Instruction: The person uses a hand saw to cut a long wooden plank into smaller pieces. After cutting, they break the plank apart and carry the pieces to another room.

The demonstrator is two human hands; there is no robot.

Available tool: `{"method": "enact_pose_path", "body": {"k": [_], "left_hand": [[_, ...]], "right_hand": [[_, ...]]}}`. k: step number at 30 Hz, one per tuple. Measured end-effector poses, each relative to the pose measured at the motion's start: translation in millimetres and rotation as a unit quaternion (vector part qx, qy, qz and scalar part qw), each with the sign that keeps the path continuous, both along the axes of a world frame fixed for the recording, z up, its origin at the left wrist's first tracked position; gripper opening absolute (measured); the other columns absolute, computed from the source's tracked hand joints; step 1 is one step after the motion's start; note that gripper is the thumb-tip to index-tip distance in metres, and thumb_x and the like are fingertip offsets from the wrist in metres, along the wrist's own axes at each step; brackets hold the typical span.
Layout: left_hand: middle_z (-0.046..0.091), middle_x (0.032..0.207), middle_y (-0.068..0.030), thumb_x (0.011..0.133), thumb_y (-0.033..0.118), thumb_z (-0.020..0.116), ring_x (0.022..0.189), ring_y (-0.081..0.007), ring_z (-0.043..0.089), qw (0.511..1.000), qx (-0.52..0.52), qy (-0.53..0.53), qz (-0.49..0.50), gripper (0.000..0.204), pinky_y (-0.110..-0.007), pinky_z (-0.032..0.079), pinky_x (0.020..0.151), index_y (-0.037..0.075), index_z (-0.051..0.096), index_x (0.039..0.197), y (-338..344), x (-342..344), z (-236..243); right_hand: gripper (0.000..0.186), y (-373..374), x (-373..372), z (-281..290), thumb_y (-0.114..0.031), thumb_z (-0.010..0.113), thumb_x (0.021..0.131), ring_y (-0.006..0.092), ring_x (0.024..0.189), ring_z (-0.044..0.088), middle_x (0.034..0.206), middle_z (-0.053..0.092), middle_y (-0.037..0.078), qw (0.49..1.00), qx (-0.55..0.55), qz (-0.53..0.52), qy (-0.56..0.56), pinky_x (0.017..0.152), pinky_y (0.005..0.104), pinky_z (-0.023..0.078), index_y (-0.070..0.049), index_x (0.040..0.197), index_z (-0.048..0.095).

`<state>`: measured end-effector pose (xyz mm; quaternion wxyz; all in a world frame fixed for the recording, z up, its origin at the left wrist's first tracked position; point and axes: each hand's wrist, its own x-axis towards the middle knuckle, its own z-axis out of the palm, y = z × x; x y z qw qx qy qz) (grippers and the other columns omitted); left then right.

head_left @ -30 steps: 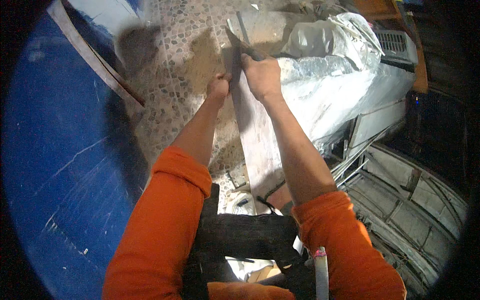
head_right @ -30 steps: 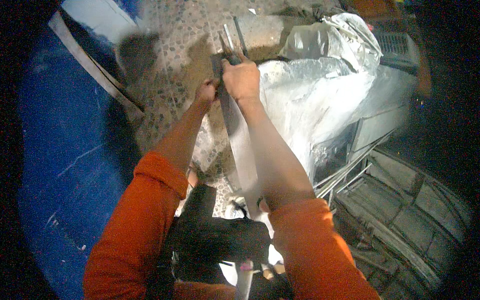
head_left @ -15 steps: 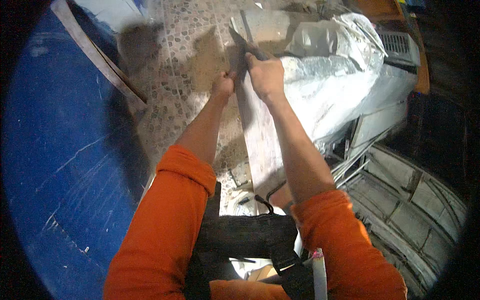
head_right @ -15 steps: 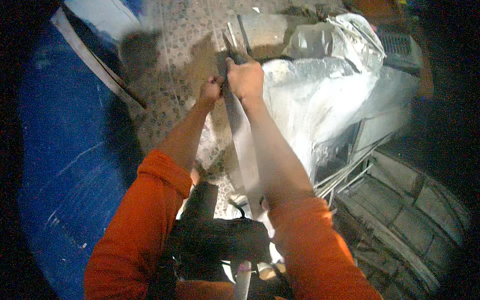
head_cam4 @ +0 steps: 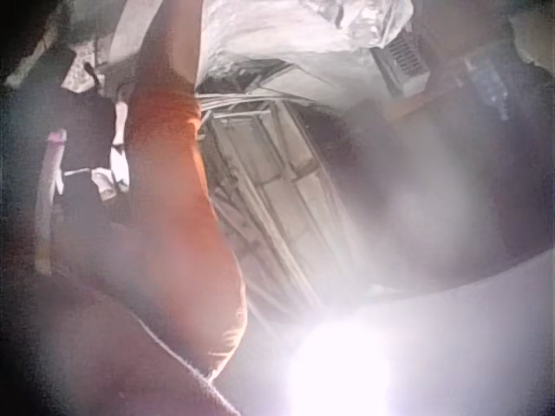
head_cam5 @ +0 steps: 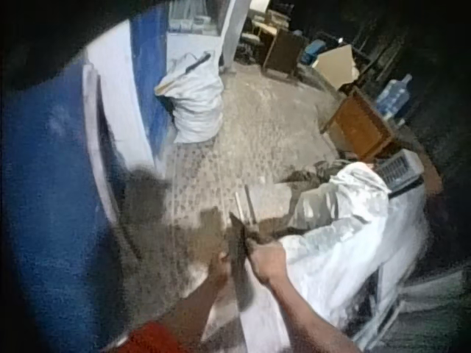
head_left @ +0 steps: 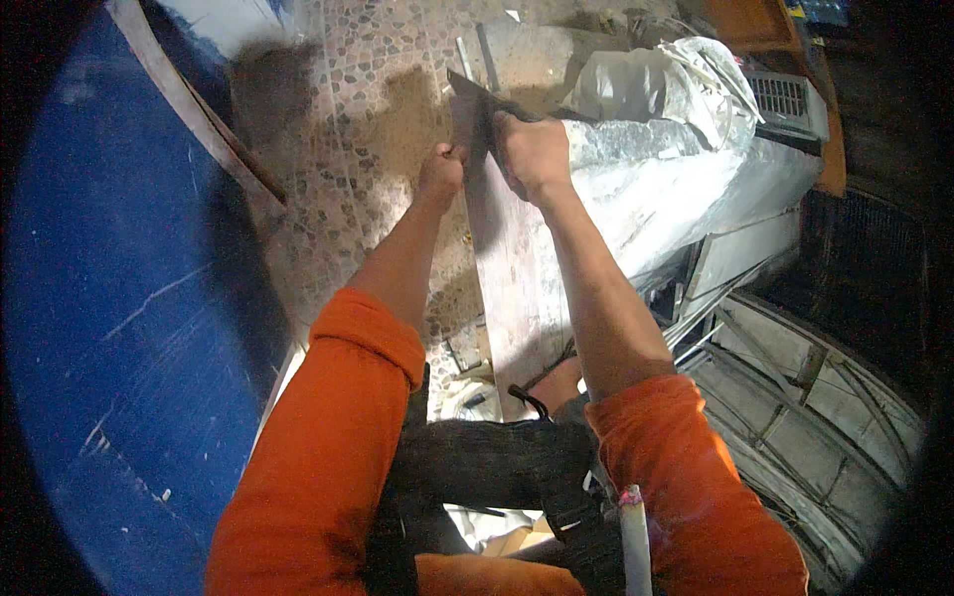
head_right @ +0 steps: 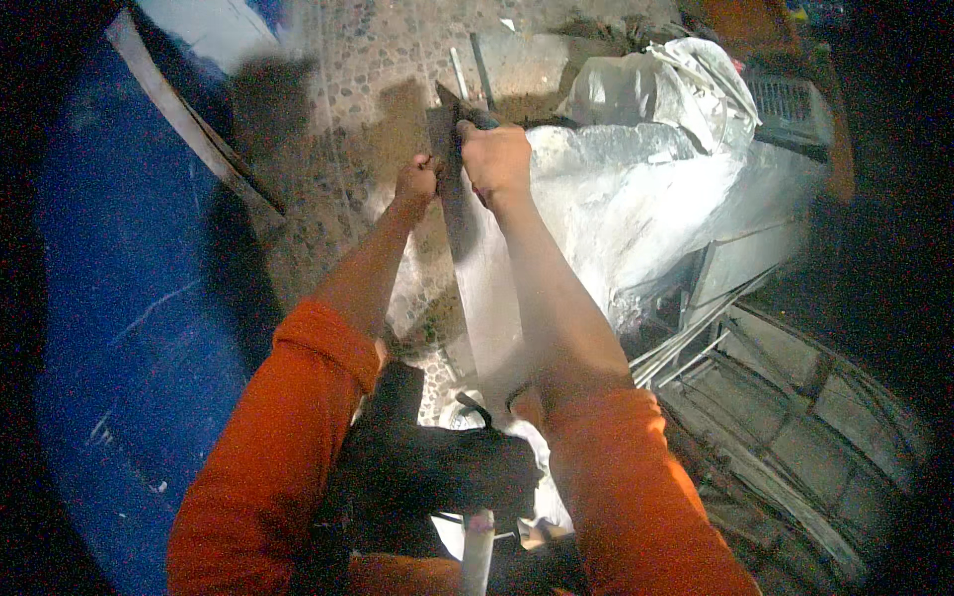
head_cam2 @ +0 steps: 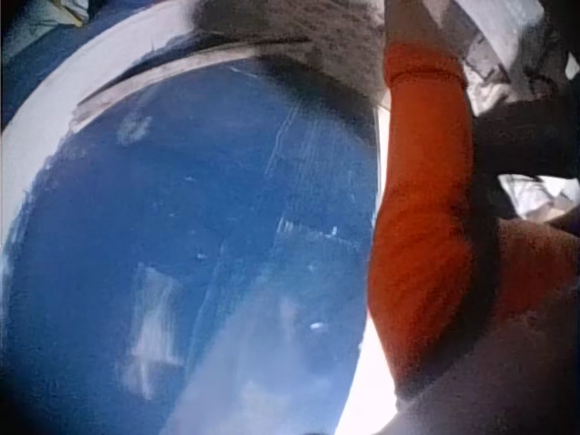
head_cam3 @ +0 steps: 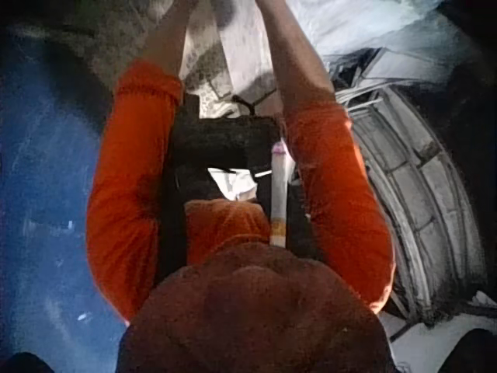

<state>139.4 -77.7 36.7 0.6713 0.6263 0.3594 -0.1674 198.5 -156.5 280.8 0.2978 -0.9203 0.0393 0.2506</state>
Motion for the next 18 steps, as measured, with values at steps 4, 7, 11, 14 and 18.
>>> {"method": "enact_pose_path", "body": {"k": [4,7,11,14,18], "left_hand": [[0.074,0.102,-0.0119,0.097,0.041,0.065,0.089,-0.0264,0.071,0.996,0.041,-0.038,0.074,0.041,-0.038,0.054,0.082,0.007,0.065,0.12,64.9,-22.2,-53.1],[0.074,0.102,-0.012,0.096,0.039,0.066,0.084,-0.0262,0.071,0.997,-0.006,-0.012,0.076,0.039,-0.038,0.055,0.078,0.008,0.066,0.12,16.7,-13.7,-41.4],[0.074,0.098,-0.0112,0.096,0.036,0.068,0.08,-0.0238,0.07,0.998,0.022,-0.043,0.047,0.034,-0.038,0.054,0.075,0.01,0.068,0.117,26.2,-14.0,-40.2],[0.073,0.093,-0.0101,0.096,0.033,0.068,0.076,-0.022,0.068,0.993,-0.044,-0.078,0.072,0.031,-0.037,0.053,0.069,0.007,0.068,0.113,17.2,15.0,-9.4],[0.071,0.085,-0.0091,0.096,0.026,0.069,0.066,-0.0211,0.066,0.986,-0.09,-0.037,0.136,0.025,-0.037,0.052,0.061,0.003,0.067,0.107,30.6,-11.1,-20.7]], "right_hand": [[0.04,-51.6,-147.8,52.1,-0.022,0.062,0.097,0.0206,0.1,0.069,0.11,0.074,0.017,0.989,0.101,0.025,-0.107,0.088,0.0333,0.053,0.003,0.127,0.065],[0.055,-114.0,-240.4,129.8,-0.021,0.065,0.096,0.0231,0.122,0.062,0.132,0.064,0.021,0.984,0.133,-0.118,-0.008,0.107,0.0379,0.047,0.006,0.142,0.052],[0.04,-72.0,-151.6,36.7,-0.019,0.066,0.095,0.0193,0.102,0.067,0.111,0.073,0.014,0.99,0.085,-0.062,-0.092,0.092,0.0319,0.051,0.003,0.128,0.065],[0.034,-7.9,-38.8,-8.5,-0.022,0.066,0.096,0.0339,0.083,0.072,0.092,0.073,0.024,0.97,0.035,0.055,-0.233,0.075,0.0406,0.054,0.006,0.115,0.067],[0.04,-36.8,-118.3,21.9,-0.028,0.065,0.096,0.0385,0.096,0.07,0.103,0.07,0.028,0.99,0.099,-0.043,-0.095,0.082,0.0424,0.054,0.003,0.121,0.065]]}}
